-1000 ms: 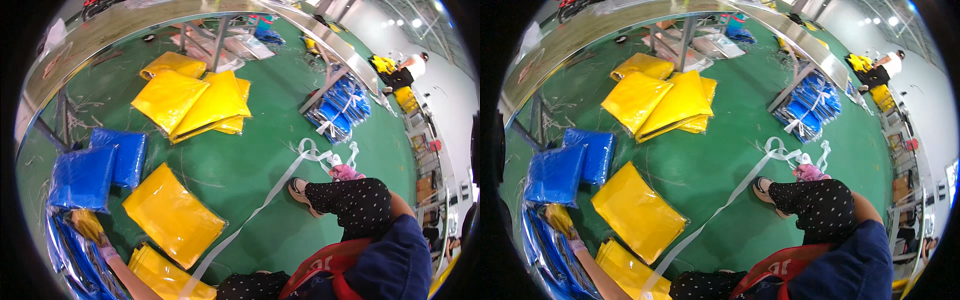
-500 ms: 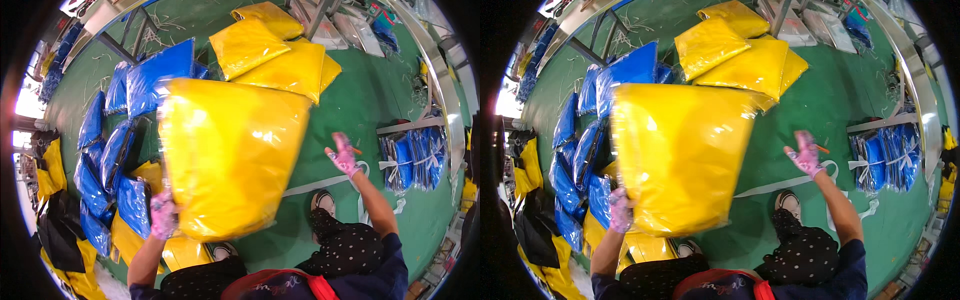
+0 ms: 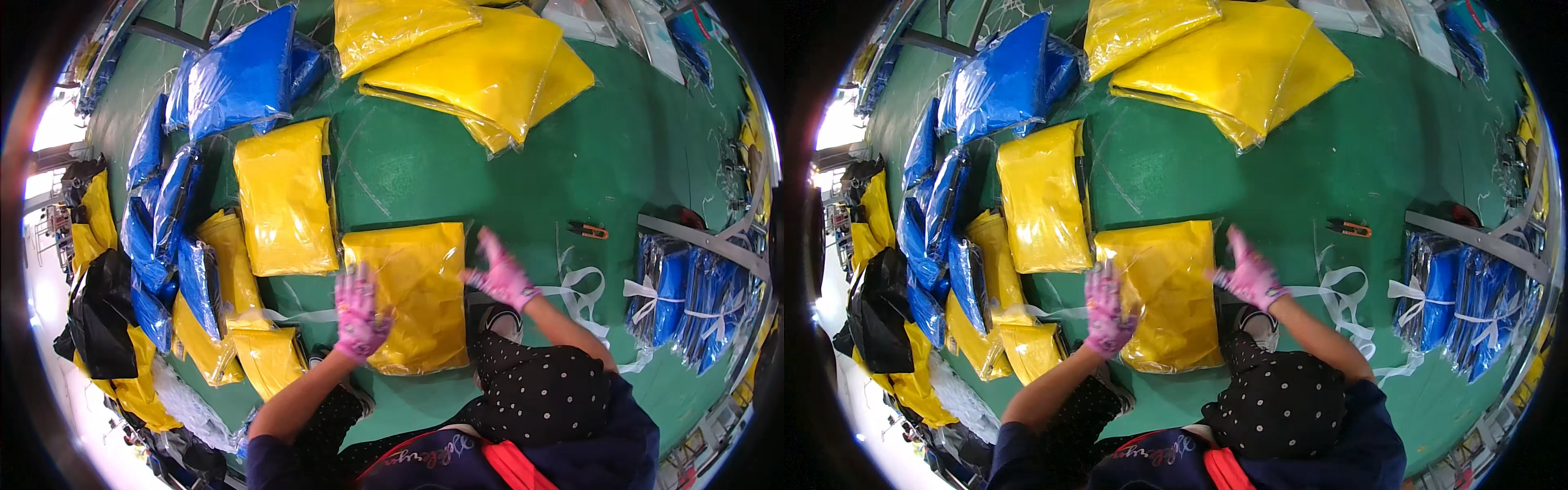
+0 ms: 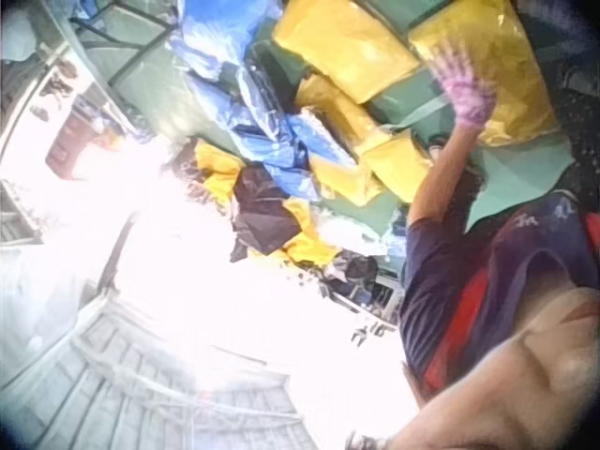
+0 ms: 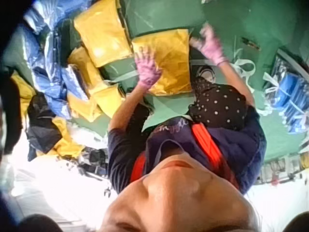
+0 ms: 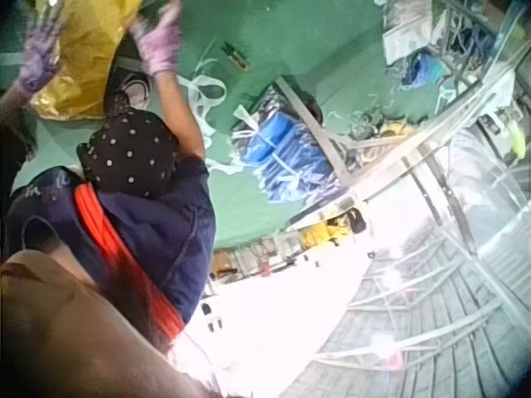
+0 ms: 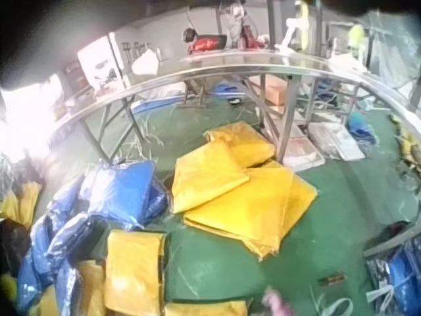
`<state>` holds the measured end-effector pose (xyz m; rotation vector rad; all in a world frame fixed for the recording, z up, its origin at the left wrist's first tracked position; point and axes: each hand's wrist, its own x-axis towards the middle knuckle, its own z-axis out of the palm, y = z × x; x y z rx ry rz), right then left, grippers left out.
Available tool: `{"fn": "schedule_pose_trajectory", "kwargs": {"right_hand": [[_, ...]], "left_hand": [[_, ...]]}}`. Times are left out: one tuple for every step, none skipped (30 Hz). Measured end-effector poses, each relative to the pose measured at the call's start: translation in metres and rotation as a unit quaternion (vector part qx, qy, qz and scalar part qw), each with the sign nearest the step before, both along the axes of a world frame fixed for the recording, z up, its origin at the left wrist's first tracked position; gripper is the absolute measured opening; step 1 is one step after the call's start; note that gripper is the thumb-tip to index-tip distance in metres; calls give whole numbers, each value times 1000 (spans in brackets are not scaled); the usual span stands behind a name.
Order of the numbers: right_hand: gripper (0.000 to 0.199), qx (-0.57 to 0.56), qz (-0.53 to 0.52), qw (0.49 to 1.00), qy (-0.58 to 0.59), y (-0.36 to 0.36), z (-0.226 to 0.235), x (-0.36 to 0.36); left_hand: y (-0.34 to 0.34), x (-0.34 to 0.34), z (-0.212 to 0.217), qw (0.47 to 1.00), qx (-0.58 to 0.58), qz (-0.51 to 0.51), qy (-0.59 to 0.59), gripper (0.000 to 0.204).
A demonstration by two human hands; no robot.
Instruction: The person gathers yellow and blue plastic pouches from a green floor, stacks them into separate color groups, and secures each stack with a white strap by hand. The person then places the finished bundles aside and repeats the process with additional pouches.
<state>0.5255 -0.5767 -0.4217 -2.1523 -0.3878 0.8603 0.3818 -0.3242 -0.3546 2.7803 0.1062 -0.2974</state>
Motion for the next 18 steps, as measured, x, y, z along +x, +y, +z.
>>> {"fn": "schedule_pose_trajectory", "kwargs": {"right_hand": [[85,55,-60,993,-90,2,15,28],[81,124,-152,980,-29,-1,24,66],[76,201,-242,949,26,1,30,104],[79,181,-303,934,50,10,46,138],[83,221,-305,921,102,14,57,173],[84,274,-285,895,208,23,70,201],[77,351,-263,848,298,29,73,225],[70,357,-286,843,283,35,67,242],[64,365,-307,837,266,42,56,257],[59,375,-326,830,254,52,49,261],[39,385,-343,817,258,68,52,254],[34,351,-341,845,215,72,57,235],[29,314,-340,869,173,78,70,213],[28,323,-297,894,92,69,61,193],[31,363,-265,888,101,47,53,169],[35,398,-241,878,111,17,46,143],[42,342,-310,864,203,-7,45,123],[49,285,-375,837,278,-37,48,118]], "left_hand": [[-19,7,-9,1000,1,4,25,72],[-34,19,-18,999,-1,1,39,73],[-39,22,-30,999,12,-2,39,73],[-44,15,-43,999,26,-2,40,73],[-51,15,-57,999,34,-5,42,73],[-52,13,-64,999,34,-8,41,72],[-52,10,-70,998,34,-12,42,72],[-53,17,-70,999,37,-16,36,71],[-55,28,-62,996,48,-21,78,70],[-54,30,-59,997,41,-20,68,71],[-51,26,-60,997,36,-12,64,71],[-47,22,-59,998,30,-5,59,71],[-42,21,-57,999,16,-1,45,69],[-40,23,-54,999,-3,2,33,67],[-22,25,-56,998,-60,-12,-12,62],[-10,27,-53,948,-265,174,-39,51],[3,25,-50,813,-456,337,-136,41],[24,41,-24,794,-422,398,-182,38]]}}
